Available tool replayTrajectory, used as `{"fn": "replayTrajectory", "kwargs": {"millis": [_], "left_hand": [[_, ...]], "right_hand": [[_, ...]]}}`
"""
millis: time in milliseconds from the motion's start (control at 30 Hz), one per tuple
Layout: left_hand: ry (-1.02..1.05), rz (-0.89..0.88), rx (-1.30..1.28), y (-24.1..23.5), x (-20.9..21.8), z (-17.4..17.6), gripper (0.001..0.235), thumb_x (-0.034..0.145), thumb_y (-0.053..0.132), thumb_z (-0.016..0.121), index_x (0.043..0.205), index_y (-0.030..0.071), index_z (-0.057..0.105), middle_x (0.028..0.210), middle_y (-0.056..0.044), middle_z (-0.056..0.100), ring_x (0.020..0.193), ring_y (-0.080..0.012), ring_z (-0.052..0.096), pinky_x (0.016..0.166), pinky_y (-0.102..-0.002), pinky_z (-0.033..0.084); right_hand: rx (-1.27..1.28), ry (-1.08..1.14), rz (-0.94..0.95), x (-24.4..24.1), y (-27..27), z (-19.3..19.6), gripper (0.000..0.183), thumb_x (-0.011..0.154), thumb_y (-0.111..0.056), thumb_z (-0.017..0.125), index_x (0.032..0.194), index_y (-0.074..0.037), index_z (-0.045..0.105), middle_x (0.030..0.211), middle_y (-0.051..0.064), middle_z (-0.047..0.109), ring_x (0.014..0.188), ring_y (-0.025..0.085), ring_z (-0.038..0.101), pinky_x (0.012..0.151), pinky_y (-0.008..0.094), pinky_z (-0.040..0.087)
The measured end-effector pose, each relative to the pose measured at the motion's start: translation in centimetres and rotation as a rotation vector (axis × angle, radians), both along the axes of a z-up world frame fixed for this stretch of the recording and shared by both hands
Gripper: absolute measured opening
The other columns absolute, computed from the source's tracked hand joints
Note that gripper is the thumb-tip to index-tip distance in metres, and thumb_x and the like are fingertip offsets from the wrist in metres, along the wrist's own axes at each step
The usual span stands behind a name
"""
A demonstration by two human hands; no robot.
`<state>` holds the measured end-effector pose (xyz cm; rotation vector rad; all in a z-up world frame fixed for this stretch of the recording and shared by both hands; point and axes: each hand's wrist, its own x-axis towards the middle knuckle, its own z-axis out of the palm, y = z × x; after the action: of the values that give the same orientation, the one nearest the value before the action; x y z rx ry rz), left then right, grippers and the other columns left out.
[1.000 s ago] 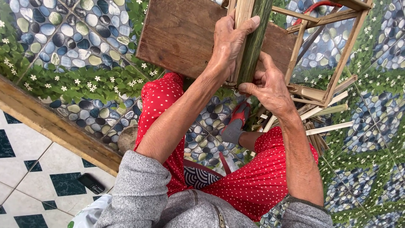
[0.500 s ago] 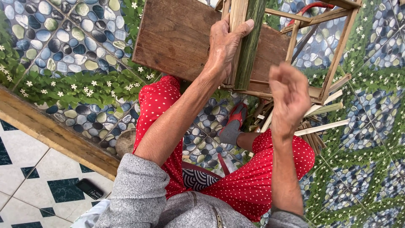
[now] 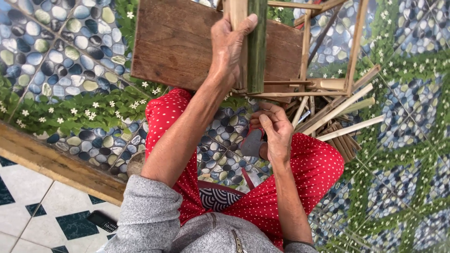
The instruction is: The person splits a green bamboo stalk into thin strips using a knife and a wooden block. They then assemble these strips into a small rectangular bamboo frame, fitting the pieces together by hand.
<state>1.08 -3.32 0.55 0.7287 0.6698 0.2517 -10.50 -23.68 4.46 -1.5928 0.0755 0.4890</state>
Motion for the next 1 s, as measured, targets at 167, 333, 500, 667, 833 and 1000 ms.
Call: {"fn": "replayTrajectory", "kwargs": {"millis": [167, 333, 500, 667, 833, 1000], "left_hand": [[-0.194, 0.032, -0.034, -0.2, -0.3, 1.0, 0.029, 0.085, 0.014, 0.075, 0.104, -0.004, 0.063, 0.08, -0.019, 0.074, 0.062, -0.0333, 0.076, 0.054, -0.042, 0.066], [-0.074, 0.013, -0.005, 0.2, -0.5, 1.5, 0.044, 0.082, 0.017, 0.078, 0.115, -0.007, 0.062, 0.085, -0.019, 0.075, 0.063, -0.0291, 0.076, 0.057, -0.039, 0.068], [-0.08, 0.025, -0.031, 0.0, -0.3, 1.8, 0.048, 0.08, 0.018, 0.078, 0.116, -0.008, 0.062, 0.082, -0.018, 0.072, 0.062, -0.0299, 0.074, 0.056, -0.04, 0.066], [-0.012, 0.018, 0.001, -0.2, -0.2, 1.0, 0.043, 0.083, 0.017, 0.076, 0.112, -0.01, 0.062, 0.088, -0.022, 0.075, 0.066, -0.0284, 0.077, 0.058, -0.038, 0.069], [-0.066, 0.021, 0.084, -0.3, -0.5, 2.0, 0.032, 0.084, 0.02, 0.073, 0.103, -0.004, 0.067, 0.081, -0.015, 0.074, 0.066, -0.025, 0.076, 0.059, -0.036, 0.066], [-0.119, 0.044, 0.094, -0.3, -0.4, 1.3, 0.036, 0.083, 0.025, 0.076, 0.104, -0.002, 0.066, 0.084, -0.014, 0.074, 0.068, -0.0238, 0.075, 0.063, -0.035, 0.066]], "right_hand": [[0.083, 0.13, -0.031, 0.3, -0.7, -0.7, 0.03, 0.1, -0.007, 0.062, 0.128, 0.005, 0.062, 0.103, 0.018, 0.074, 0.087, 0.023, 0.072, 0.076, 0.029, 0.063], [0.437, 0.118, -0.12, 0.8, 2.3, -5.1, 0.022, 0.099, -0.006, 0.068, 0.12, -0.003, 0.064, 0.111, 0.015, 0.073, 0.098, 0.024, 0.071, 0.081, 0.037, 0.064], [0.623, 0.058, -0.211, 0.8, 3.5, -8.4, 0.037, 0.099, -0.018, 0.076, 0.131, -0.006, 0.063, 0.092, 0.004, 0.068, 0.094, 0.023, 0.066, 0.077, 0.041, 0.06], [0.735, 0.046, -0.29, 0.5, 5.0, -8.7, 0.024, 0.099, -0.015, 0.076, 0.12, -0.006, 0.067, 0.124, 0.014, 0.07, 0.098, 0.032, 0.069, 0.078, 0.043, 0.06], [0.627, -0.081, -0.286, 0.3, 6.1, -7.4, 0.015, 0.103, -0.011, 0.069, 0.116, -0.004, 0.065, 0.117, 0.012, 0.07, 0.095, 0.032, 0.07, 0.08, 0.045, 0.064], [0.56, -0.15, -0.313, -0.3, 6.8, -6.9, 0.021, 0.102, -0.007, 0.069, 0.12, 0.001, 0.063, 0.116, 0.014, 0.07, 0.094, 0.03, 0.07, 0.083, 0.046, 0.066]]}}
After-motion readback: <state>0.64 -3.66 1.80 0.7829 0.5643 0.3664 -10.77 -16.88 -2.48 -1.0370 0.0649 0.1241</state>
